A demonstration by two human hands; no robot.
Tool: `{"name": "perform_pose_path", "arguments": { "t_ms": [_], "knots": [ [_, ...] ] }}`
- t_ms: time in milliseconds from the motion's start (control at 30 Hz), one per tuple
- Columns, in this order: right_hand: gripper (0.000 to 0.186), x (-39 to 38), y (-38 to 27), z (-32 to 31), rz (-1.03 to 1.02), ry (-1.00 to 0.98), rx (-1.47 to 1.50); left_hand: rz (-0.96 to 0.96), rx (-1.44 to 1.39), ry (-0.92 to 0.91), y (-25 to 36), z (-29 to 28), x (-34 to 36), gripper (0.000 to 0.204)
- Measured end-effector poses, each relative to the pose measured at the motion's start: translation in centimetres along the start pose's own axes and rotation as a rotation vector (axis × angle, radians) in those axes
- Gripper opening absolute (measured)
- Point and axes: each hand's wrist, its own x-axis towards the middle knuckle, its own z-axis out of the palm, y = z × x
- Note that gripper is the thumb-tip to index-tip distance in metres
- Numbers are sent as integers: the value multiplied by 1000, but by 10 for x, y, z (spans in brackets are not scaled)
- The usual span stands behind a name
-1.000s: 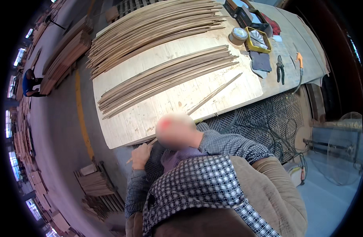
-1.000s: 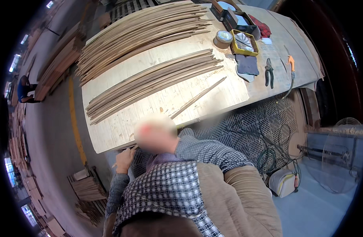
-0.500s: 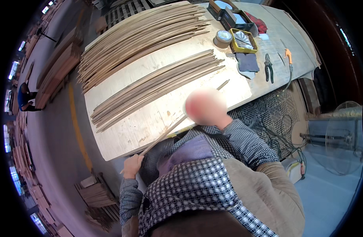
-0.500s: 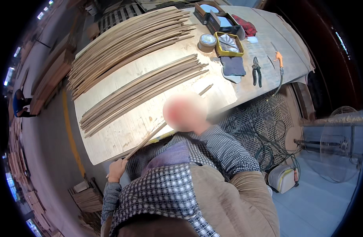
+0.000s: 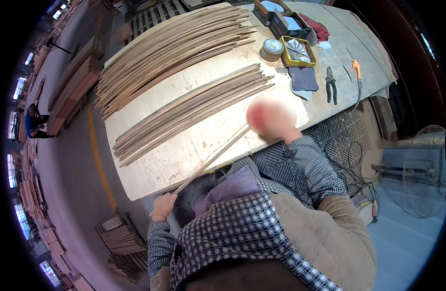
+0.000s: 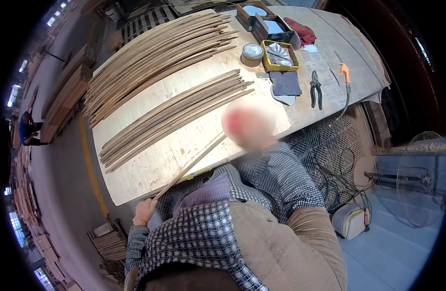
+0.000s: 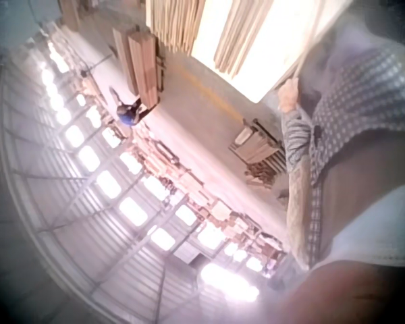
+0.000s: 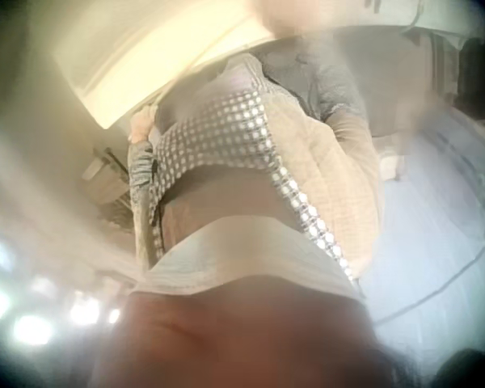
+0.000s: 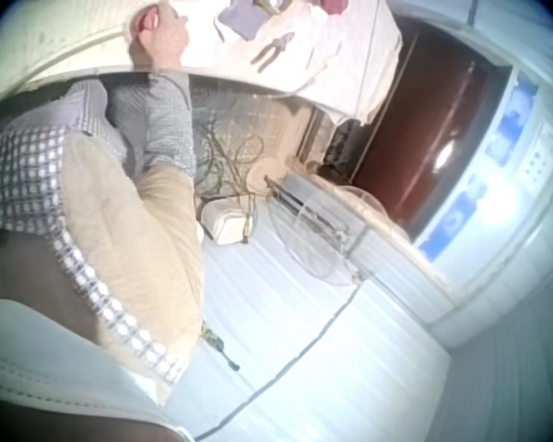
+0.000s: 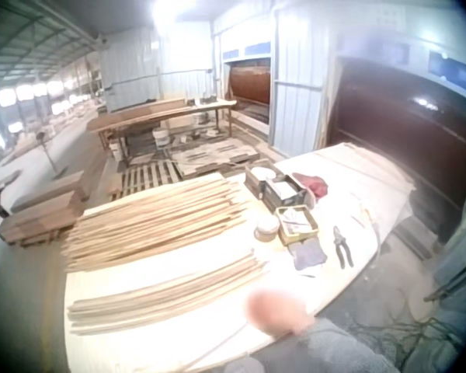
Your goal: The person sands long wooden strips using a red handheld orbital sander, handling strips one at a time and placing them on a stack.
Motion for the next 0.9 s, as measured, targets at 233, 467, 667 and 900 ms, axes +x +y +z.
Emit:
{"name": "perform_pose_path", "arguments": {
  "t_ms": [233,467,667,900],
  "knots": [
    [26,8,-96,-12,-92,171,174,-29,-53,-8,7,-4,4,42],
    [28,34,-47,-82,252,-5,187,38,-30,-42,32,-14,13,39],
    [45,34,-99,-54,92,-89,119,-124,-175,-65,53,-25,23,42],
    [58,37,-234,-71,-178,-411,305,16,-278,-146,29,-5,44,42]
  ]
}}
